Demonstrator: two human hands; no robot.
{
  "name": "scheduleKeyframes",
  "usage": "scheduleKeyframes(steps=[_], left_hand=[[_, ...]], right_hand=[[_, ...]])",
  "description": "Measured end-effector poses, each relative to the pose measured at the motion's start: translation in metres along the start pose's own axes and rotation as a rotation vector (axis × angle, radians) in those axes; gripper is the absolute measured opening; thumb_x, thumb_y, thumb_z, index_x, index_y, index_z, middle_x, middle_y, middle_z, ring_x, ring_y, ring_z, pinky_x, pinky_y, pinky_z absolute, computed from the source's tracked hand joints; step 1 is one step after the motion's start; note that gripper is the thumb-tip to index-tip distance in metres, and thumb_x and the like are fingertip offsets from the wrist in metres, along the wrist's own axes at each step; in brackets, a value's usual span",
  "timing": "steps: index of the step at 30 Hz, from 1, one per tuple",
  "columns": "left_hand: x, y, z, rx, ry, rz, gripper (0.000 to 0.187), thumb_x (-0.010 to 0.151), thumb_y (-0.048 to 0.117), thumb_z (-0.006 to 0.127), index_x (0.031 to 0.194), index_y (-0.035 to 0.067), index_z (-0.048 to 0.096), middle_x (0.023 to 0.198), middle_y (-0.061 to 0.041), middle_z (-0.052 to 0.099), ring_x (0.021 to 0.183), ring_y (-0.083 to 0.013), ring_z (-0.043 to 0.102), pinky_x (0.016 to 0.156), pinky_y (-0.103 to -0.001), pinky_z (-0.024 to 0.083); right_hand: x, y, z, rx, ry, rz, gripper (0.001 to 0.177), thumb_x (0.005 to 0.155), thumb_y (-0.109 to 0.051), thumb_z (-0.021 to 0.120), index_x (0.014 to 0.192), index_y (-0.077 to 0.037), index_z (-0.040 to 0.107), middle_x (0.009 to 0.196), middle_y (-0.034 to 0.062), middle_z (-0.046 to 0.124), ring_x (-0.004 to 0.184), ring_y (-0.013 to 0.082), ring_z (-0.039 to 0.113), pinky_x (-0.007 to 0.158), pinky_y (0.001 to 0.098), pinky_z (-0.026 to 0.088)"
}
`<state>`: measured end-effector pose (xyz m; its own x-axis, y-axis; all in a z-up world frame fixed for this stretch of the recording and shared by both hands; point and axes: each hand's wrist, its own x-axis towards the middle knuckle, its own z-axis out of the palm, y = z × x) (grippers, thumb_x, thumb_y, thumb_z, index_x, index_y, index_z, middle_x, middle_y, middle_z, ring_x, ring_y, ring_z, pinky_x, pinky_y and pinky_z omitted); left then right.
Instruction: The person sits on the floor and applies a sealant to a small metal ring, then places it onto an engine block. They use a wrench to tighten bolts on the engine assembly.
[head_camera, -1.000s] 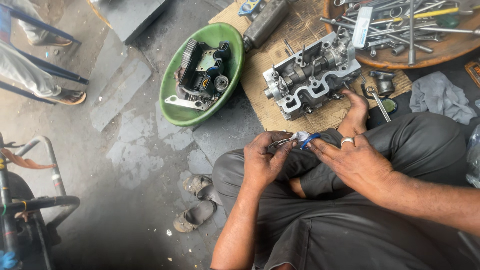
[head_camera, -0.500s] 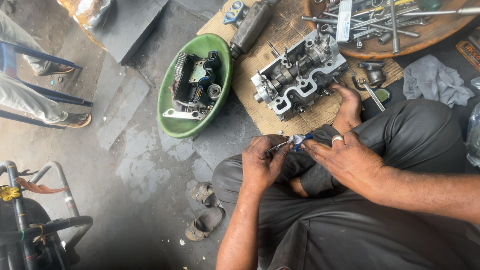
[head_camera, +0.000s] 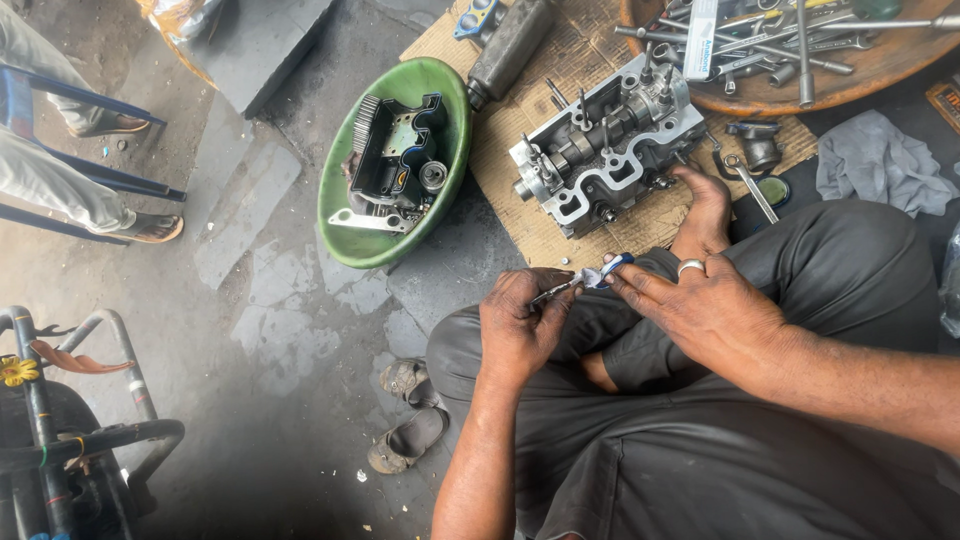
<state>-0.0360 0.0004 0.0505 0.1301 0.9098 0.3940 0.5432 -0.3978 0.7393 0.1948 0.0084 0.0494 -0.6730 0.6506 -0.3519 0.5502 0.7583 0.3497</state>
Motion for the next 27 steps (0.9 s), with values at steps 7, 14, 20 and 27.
scheduleKeyframes(steps=[7,14,20,27], left_hand=[[0.0,0.002,-0.003,-0.003,0.016,-0.004,0.012,0.086,0.011,0.082,0.089,0.009,0.07,0.092,-0.004,0.077,0.081,-0.0219,0.071,0.077,-0.035,0.053],[-0.013,-0.013,0.002,-0.115,0.063,-0.133,0.013,0.085,0.008,0.083,0.092,0.006,0.072,0.093,-0.007,0.078,0.083,-0.0183,0.072,0.076,-0.031,0.056],[-0.022,-0.039,0.019,-1.04,0.327,-0.466,0.023,0.088,-0.002,0.08,0.105,0.003,0.065,0.094,-0.012,0.074,0.085,-0.0204,0.072,0.082,-0.032,0.059],[-0.03,-0.049,0.027,-1.527,0.342,-0.678,0.02,0.09,0.004,0.073,0.104,0.008,0.06,0.093,-0.011,0.074,0.081,-0.0218,0.074,0.088,-0.04,0.06]], right_hand=[[0.003,0.004,0.013,-0.054,0.152,0.049,0.071,0.089,-0.023,0.051,0.158,-0.025,0.034,0.163,0.0021,0.038,0.084,0.0187,0.067,0.08,0.0361,0.054],[-0.004,0.006,0.01,0.205,0.308,0.074,0.075,0.082,-0.017,0.057,0.155,-0.021,0.041,0.158,0.0006,0.046,0.088,0.017,0.07,0.073,0.0349,0.055],[-0.007,0.005,0.007,0.492,0.192,0.096,0.078,0.084,-0.014,0.063,0.157,-0.024,0.038,0.16,0.0015,0.044,0.085,0.0207,0.069,0.075,0.0374,0.056],[-0.01,-0.002,0.017,0.844,0.633,0.032,0.071,0.079,-0.01,0.068,0.147,-0.019,0.049,0.148,0.0104,0.053,0.093,0.0283,0.073,0.078,0.0404,0.059]])
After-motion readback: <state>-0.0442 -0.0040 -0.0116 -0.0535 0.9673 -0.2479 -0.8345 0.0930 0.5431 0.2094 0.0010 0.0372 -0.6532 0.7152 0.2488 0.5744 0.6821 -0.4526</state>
